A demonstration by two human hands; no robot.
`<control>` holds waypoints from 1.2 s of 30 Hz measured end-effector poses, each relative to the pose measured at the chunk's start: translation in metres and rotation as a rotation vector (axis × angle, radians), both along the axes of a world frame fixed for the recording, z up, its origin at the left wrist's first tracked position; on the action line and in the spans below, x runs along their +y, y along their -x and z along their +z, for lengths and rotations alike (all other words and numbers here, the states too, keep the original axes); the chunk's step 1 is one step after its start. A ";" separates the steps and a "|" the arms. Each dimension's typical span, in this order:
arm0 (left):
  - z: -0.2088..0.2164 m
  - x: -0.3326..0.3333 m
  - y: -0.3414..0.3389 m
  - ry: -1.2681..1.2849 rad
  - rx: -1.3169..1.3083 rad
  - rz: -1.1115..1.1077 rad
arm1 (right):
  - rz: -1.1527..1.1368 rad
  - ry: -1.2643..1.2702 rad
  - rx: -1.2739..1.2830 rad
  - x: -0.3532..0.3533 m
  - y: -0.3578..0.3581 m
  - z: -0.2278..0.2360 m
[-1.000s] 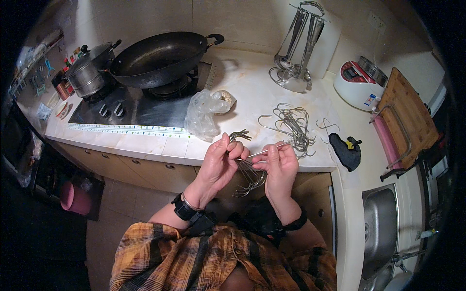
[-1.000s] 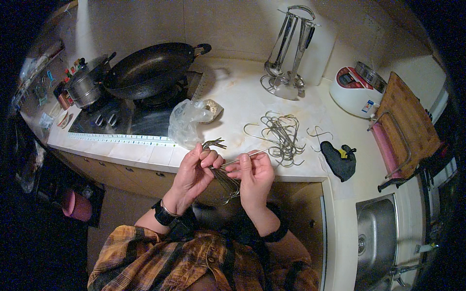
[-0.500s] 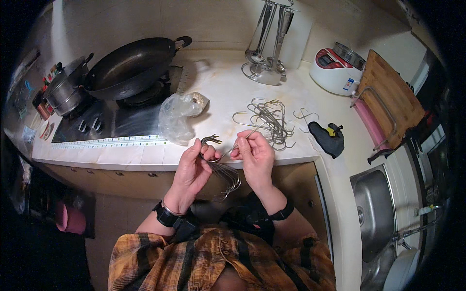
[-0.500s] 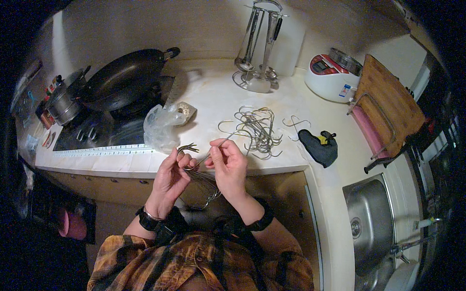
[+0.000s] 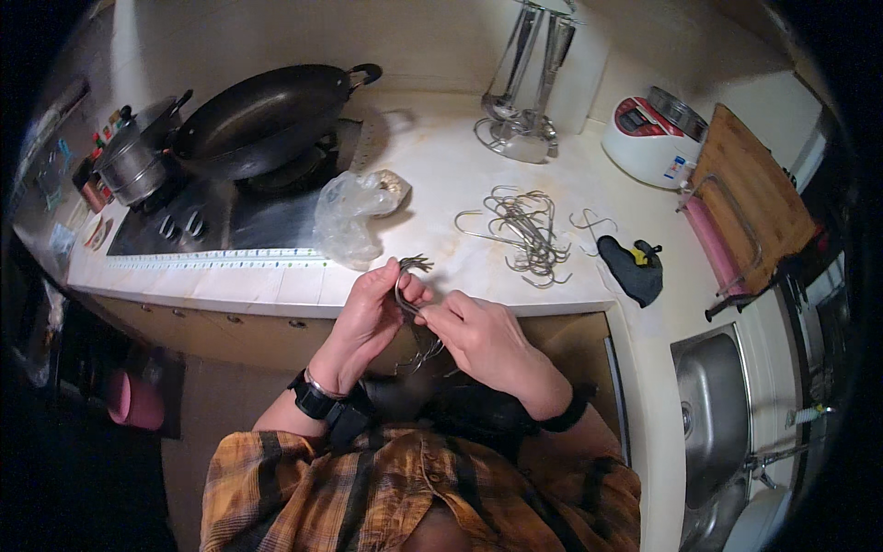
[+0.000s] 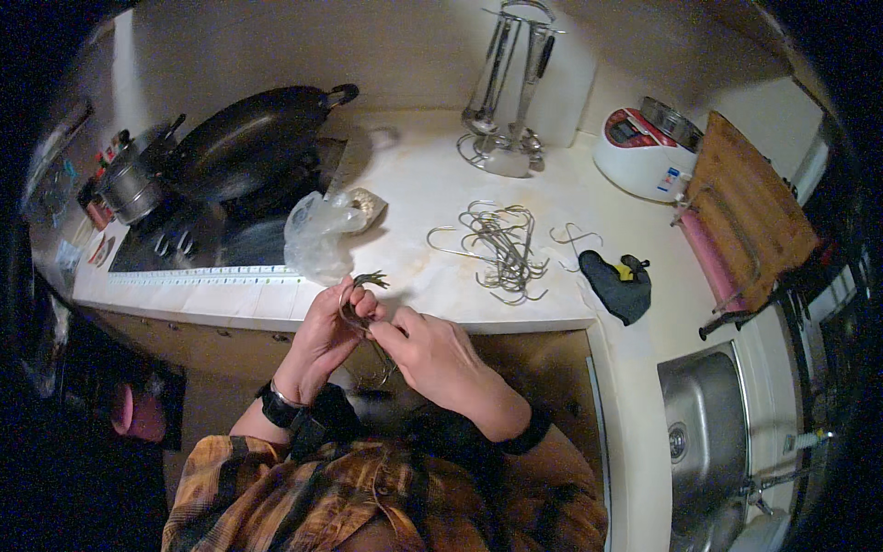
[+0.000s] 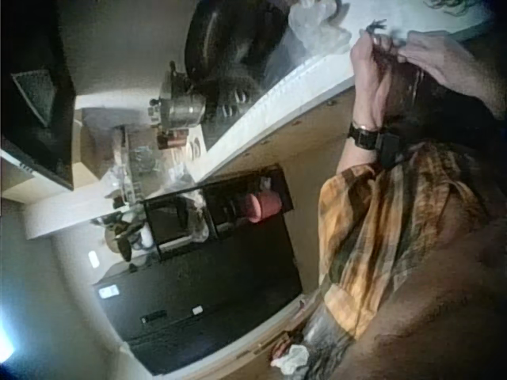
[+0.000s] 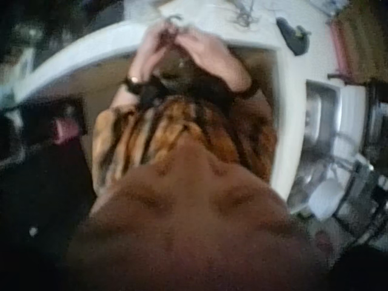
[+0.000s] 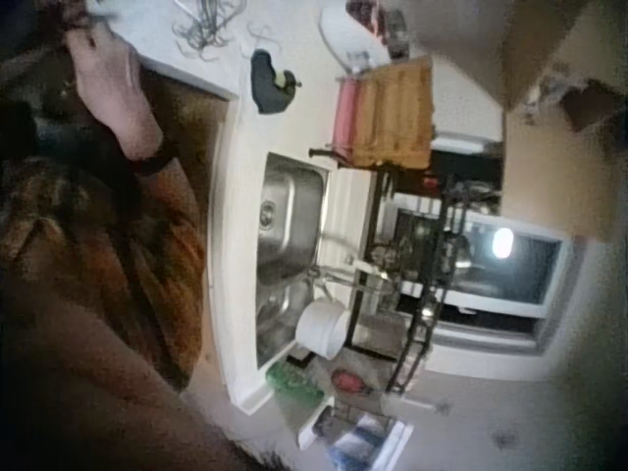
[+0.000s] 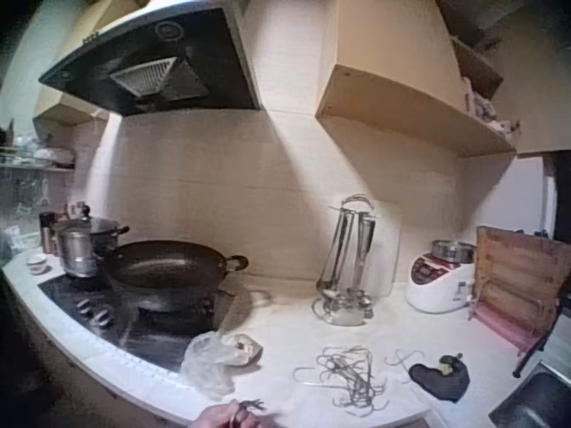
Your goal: The person assembles small metal hooks by threading wire through the prongs of a whisk-like tool. They repeatedly pick up individual hooks from the countertop, thread them onto the tool, and set the tool down to continue the process.
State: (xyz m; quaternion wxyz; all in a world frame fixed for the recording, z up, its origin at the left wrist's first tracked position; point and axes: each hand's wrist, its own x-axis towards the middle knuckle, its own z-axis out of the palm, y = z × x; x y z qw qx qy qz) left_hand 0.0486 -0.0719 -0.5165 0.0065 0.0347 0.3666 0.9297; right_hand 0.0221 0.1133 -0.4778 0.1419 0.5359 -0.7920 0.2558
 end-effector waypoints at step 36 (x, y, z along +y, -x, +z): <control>0.005 -0.009 -0.023 -0.081 0.030 0.013 | 0.172 -0.253 -0.238 -0.013 0.037 0.008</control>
